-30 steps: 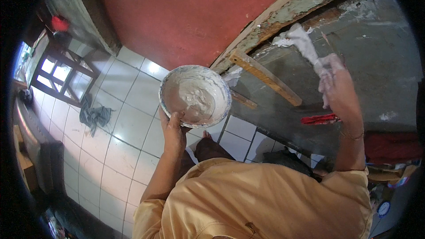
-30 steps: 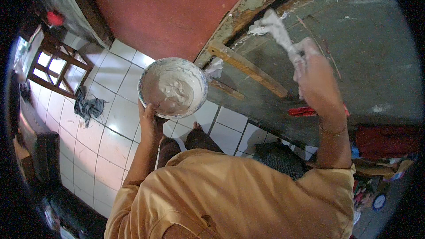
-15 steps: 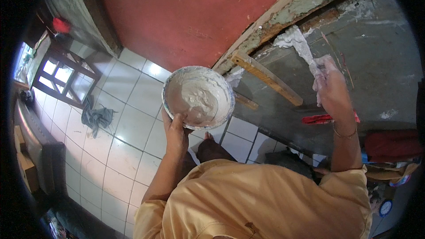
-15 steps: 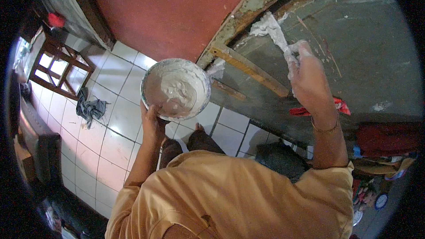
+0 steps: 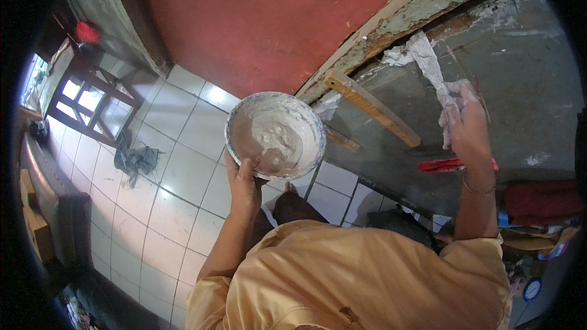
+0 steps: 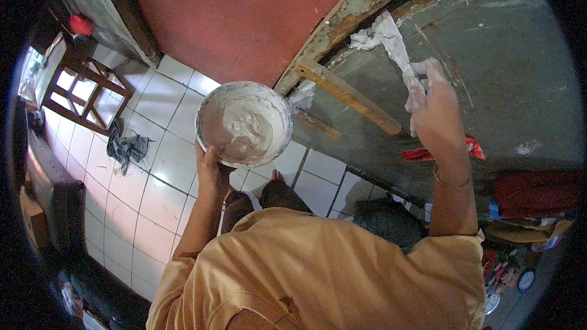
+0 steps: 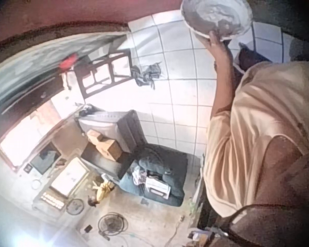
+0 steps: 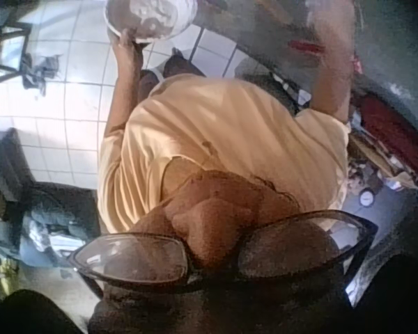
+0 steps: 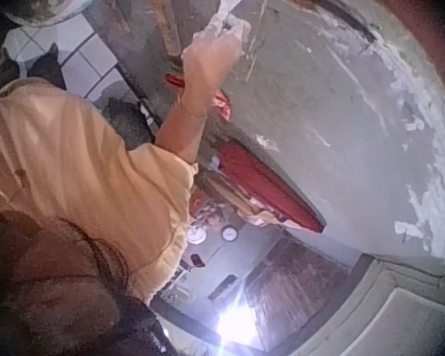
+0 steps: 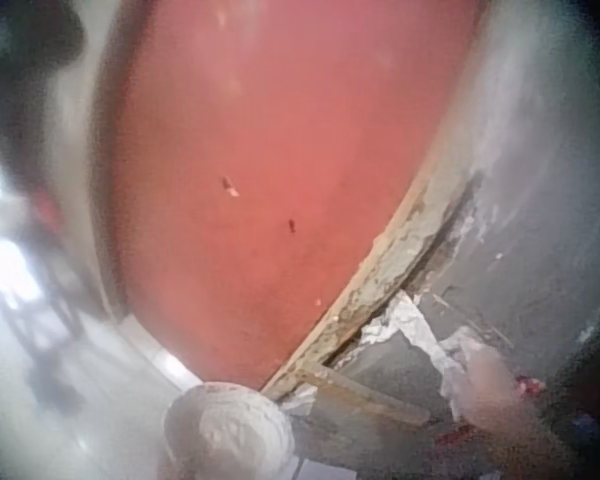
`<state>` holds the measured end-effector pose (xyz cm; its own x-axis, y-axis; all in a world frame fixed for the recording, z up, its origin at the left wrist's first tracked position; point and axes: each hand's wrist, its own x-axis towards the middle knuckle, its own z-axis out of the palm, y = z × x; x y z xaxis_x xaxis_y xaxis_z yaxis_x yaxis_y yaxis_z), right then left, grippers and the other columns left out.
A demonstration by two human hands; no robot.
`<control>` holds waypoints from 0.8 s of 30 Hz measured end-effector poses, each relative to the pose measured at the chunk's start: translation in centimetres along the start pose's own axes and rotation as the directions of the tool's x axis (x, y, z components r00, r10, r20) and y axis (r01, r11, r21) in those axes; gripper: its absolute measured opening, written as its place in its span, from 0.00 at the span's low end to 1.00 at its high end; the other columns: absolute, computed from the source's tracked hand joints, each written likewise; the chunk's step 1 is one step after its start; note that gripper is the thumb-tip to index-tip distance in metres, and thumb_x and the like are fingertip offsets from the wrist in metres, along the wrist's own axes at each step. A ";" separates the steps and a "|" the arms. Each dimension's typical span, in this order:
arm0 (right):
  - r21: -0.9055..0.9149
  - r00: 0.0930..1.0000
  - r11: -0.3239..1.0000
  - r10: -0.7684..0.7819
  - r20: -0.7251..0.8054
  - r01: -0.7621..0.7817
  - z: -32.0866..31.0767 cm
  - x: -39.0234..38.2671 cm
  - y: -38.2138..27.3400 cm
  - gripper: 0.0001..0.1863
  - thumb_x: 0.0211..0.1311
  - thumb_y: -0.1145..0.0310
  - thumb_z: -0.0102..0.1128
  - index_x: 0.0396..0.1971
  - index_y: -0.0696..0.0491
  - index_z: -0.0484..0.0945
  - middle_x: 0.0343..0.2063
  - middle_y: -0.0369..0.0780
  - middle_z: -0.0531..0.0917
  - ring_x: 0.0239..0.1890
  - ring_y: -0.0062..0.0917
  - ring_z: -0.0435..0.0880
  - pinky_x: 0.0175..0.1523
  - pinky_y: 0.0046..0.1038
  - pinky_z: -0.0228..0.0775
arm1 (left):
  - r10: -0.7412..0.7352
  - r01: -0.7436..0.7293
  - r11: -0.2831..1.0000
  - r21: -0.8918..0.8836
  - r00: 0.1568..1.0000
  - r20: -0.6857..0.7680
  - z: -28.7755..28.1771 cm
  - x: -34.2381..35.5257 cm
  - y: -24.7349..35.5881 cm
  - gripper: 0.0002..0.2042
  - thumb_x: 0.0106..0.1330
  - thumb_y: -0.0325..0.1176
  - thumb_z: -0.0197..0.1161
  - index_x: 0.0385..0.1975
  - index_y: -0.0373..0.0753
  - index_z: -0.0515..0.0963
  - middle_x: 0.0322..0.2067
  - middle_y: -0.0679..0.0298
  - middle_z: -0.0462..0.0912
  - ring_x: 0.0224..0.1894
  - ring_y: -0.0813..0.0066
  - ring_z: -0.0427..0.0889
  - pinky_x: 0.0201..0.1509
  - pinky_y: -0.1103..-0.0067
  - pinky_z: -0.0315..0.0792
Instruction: The person applies plaster to a damaged wall using a putty knife, taking fresh plaster from a bucket held in the other hand.
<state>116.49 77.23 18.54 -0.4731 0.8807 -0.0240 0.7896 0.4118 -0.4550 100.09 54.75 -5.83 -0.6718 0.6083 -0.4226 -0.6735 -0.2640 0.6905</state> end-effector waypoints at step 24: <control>0.062 0.993 0.998 -0.033 0.113 0.026 0.4 -0.5 0.5 0.07 0.66 0.75 0.45 0.42 0.55 0.71 0.17 0.36 0.72 0.10 0.17 0.69 0.13 0.24 0.60 | 0.050 -0.050 0.999 0.009 0.999 -0.014 -0.8 -0.5 0.2 0.33 0.54 0.31 0.51 0.63 0.41 0.53 0.53 0.47 0.67 0.50 0.49 0.76 0.43 0.60 0.81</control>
<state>116.99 76.87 17.95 -0.5399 0.8346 -0.1092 0.7513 0.4194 -0.5095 100.09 53.83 -5.96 -0.7087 0.5840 -0.3959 -0.6366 -0.2873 0.7157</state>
